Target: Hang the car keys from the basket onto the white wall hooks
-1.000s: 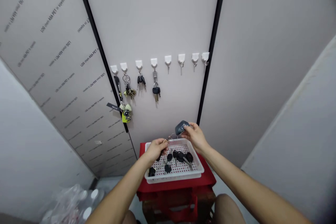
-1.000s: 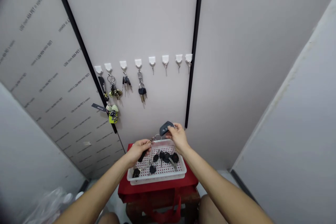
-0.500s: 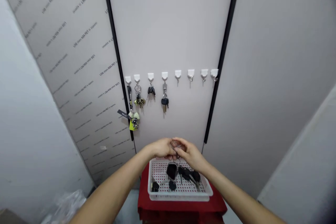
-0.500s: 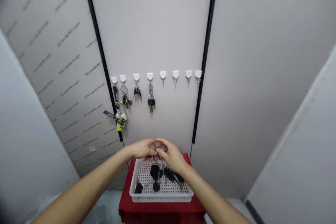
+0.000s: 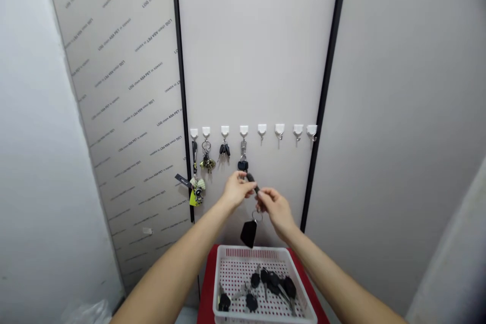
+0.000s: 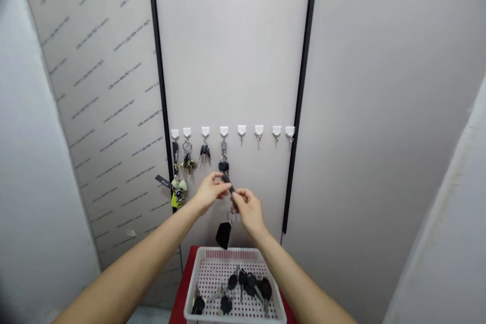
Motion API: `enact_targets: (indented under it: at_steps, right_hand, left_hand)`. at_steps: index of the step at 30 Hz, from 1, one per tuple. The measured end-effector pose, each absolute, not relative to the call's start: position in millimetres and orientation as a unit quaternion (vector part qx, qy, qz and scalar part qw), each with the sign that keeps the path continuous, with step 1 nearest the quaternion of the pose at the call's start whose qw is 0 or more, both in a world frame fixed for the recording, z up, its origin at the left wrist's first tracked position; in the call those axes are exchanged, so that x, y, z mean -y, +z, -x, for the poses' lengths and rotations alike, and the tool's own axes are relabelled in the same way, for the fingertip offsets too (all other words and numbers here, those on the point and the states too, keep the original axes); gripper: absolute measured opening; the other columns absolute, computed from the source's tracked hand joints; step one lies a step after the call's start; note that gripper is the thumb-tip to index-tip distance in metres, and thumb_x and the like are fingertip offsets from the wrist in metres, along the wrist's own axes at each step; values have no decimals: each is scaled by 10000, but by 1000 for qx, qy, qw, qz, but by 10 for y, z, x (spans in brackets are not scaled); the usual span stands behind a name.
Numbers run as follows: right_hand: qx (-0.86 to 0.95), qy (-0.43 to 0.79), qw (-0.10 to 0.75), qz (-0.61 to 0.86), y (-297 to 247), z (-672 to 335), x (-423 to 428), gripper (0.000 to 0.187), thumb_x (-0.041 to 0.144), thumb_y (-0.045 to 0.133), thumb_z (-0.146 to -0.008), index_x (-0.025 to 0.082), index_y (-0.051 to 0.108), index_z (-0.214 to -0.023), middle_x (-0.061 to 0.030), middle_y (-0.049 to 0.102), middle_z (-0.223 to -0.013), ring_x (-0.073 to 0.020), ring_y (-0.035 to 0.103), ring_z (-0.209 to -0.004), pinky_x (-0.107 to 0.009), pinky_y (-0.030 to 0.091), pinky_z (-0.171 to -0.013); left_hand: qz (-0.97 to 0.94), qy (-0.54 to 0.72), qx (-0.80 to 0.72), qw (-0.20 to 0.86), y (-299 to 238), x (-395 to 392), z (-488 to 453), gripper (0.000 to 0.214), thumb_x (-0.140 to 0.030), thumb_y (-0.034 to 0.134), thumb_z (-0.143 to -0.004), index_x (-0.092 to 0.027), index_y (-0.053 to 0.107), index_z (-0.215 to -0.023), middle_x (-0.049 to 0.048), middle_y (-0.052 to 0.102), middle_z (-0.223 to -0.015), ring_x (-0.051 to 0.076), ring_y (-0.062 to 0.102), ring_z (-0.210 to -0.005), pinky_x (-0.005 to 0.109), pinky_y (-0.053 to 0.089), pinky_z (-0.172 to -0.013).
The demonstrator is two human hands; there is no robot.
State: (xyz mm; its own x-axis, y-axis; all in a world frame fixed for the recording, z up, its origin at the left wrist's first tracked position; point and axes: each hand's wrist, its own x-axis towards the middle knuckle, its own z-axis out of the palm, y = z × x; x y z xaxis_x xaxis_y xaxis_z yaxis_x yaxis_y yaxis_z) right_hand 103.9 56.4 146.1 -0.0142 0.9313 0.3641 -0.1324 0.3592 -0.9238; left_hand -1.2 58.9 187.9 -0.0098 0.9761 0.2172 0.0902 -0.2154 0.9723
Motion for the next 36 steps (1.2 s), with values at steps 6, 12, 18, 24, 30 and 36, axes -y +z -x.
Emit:
enact_targets:
  at_steps: [6,12,18,24,30,36]
  right_hand:
    - [445,462,707,299,2034,-1002,-914,103,247,483,-602,151,445,-598,45,502,-510,-43,463,-416,-156,363,-389]
    - [398,472,718,322,2257,-1011,-1133,101,208,452,-636,143,438,-560,38,504,-512,-40,479,-408,-150,385,-373]
    - [424,482,688,339,2270,-1013,-1175,115,187,443,-651,140,430,-547,31,500,-504,-46,490,-414,-145,380,-356]
    - [439,475,684,336,2302,-1002,-1161,109,208,439,-658,152,423,-565,35,507,-515,-44,491,-418,-152,399,-383]
    - [424,490,657,386,2298,-1046,-1239,116,185,410,-670,153,404,-558,32,498,-480,-45,473,-380,-169,399,-377]
    - [478,432,642,416,2215,-1058,-1291,101,186,401,-672,153,418,-578,29,504,-475,-42,444,-362,-158,352,-357]
  left_hand:
    - [-607,509,-483,372,1882,-717,-194,240,-232,476,-636,-114,457,-845,30,523,-674,71,469,-571,177,339,-507]
    - [-658,466,-522,278,1820,-911,-340,299,-225,476,-623,-114,494,-900,47,568,-710,102,490,-619,205,361,-574]
    - [-660,453,-555,227,1801,-1047,-331,253,-239,461,-621,-149,558,-837,29,578,-673,108,489,-604,210,361,-578]
    - [-658,471,-538,235,1777,-1053,-365,263,-277,469,-612,-161,558,-831,15,569,-668,98,472,-587,198,353,-554]
    - [-663,453,-538,256,1762,-1060,-378,270,-241,488,-594,-150,551,-840,19,565,-687,95,471,-594,191,352,-554]
    - [-678,411,-550,263,1727,-1041,-390,336,-160,477,-584,-142,519,-917,35,564,-754,104,489,-625,199,370,-569]
